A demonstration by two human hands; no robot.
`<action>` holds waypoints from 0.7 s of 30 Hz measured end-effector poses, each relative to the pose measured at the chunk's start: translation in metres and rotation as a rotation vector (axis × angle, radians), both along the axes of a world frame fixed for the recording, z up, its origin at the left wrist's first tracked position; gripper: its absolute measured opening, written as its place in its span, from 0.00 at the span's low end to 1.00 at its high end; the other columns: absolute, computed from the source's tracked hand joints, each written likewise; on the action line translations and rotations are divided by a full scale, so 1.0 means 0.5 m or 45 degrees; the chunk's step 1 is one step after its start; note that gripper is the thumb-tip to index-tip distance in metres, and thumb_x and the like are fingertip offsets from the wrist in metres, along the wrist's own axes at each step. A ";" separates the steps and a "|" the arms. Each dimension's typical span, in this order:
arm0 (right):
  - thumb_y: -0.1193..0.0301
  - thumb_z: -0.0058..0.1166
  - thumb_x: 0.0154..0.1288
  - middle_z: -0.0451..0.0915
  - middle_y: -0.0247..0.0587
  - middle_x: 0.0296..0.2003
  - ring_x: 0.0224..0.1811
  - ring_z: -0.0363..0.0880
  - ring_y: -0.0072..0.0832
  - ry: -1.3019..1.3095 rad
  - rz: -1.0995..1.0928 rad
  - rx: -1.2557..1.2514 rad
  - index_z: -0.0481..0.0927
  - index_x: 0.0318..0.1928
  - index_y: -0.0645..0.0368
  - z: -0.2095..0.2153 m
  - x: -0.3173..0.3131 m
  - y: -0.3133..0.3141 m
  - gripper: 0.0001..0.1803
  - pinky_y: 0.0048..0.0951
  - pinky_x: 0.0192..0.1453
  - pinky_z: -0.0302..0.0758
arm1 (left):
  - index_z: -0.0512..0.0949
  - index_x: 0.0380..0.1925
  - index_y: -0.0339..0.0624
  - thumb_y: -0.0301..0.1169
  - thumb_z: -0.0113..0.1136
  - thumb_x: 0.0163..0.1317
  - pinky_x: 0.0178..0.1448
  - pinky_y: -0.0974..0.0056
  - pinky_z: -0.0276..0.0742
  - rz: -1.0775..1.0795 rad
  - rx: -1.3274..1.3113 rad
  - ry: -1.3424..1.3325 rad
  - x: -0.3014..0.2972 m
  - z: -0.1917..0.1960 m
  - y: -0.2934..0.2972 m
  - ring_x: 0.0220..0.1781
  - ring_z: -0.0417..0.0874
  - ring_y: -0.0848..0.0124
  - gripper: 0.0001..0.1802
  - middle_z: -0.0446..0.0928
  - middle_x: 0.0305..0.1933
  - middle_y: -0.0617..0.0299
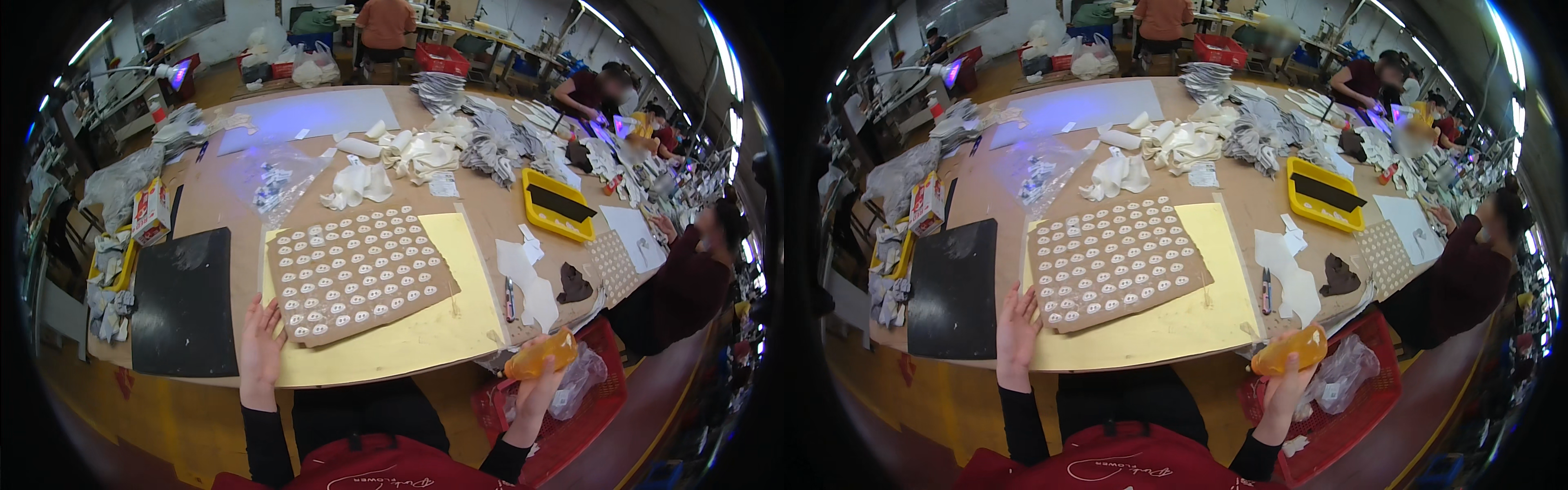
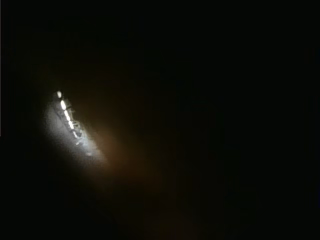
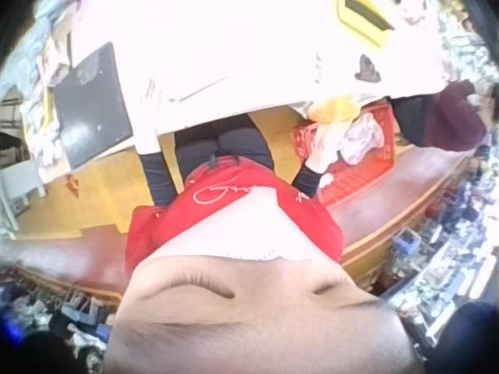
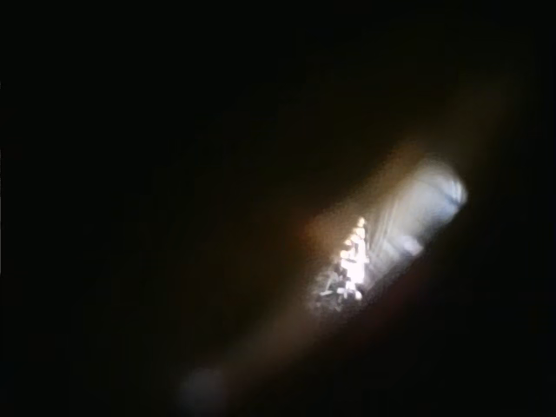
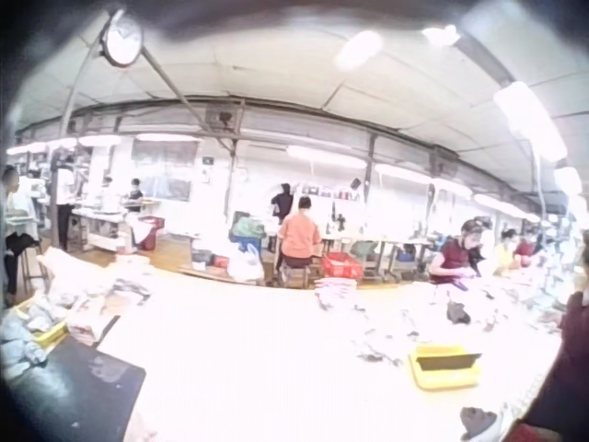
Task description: The person holds a cardboard sheet with many small white plastic parts and uses a squeeze bottle to apply glue into the holes of each part. After filling the holes, the person places the sheet on the table and transfers some parts into a yellow tray.
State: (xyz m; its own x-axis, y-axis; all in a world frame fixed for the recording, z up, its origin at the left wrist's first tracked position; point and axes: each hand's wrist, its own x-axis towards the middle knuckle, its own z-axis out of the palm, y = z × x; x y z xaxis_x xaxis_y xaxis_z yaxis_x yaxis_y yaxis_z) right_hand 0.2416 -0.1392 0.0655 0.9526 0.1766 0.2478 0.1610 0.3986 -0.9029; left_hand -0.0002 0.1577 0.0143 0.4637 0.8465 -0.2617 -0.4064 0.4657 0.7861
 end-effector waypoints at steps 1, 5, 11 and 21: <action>0.55 0.61 0.51 0.68 0.43 0.42 0.35 0.73 0.32 0.033 0.028 0.026 0.55 0.57 0.52 -0.010 0.002 -0.012 0.38 0.31 0.41 0.73 | 0.55 0.60 0.42 0.40 0.46 0.63 0.62 0.59 0.57 -0.002 -0.109 -0.077 0.003 -0.004 0.003 0.62 0.58 0.65 0.28 0.62 0.56 0.54; 0.56 0.66 0.45 0.70 0.52 0.45 0.36 0.77 0.36 0.005 0.120 0.038 0.55 0.55 0.50 -0.031 0.028 -0.015 0.41 0.30 0.38 0.76 | 0.55 0.61 0.40 0.39 0.47 0.62 0.54 0.66 0.64 0.000 -0.105 0.018 -0.005 -0.051 0.037 0.55 0.66 0.70 0.29 0.66 0.53 0.53; 0.59 0.65 0.47 0.76 0.50 0.36 0.33 0.79 0.35 0.439 0.415 -0.056 0.58 0.54 0.54 -0.075 0.107 0.041 0.37 0.29 0.36 0.76 | 0.60 0.57 0.38 0.37 0.45 0.65 0.48 0.72 0.68 0.214 0.194 0.429 0.027 -0.037 0.039 0.42 0.73 0.73 0.24 0.72 0.42 0.55; 0.52 0.55 0.54 0.72 0.53 0.45 0.47 0.71 0.47 -0.499 0.406 -1.461 0.61 0.57 0.60 -0.056 0.198 0.166 0.36 0.38 0.51 0.68 | 0.65 0.51 0.37 0.37 0.44 0.66 0.44 0.74 0.69 0.309 0.575 0.811 0.070 -0.044 0.017 0.36 0.72 0.78 0.18 0.72 0.36 0.62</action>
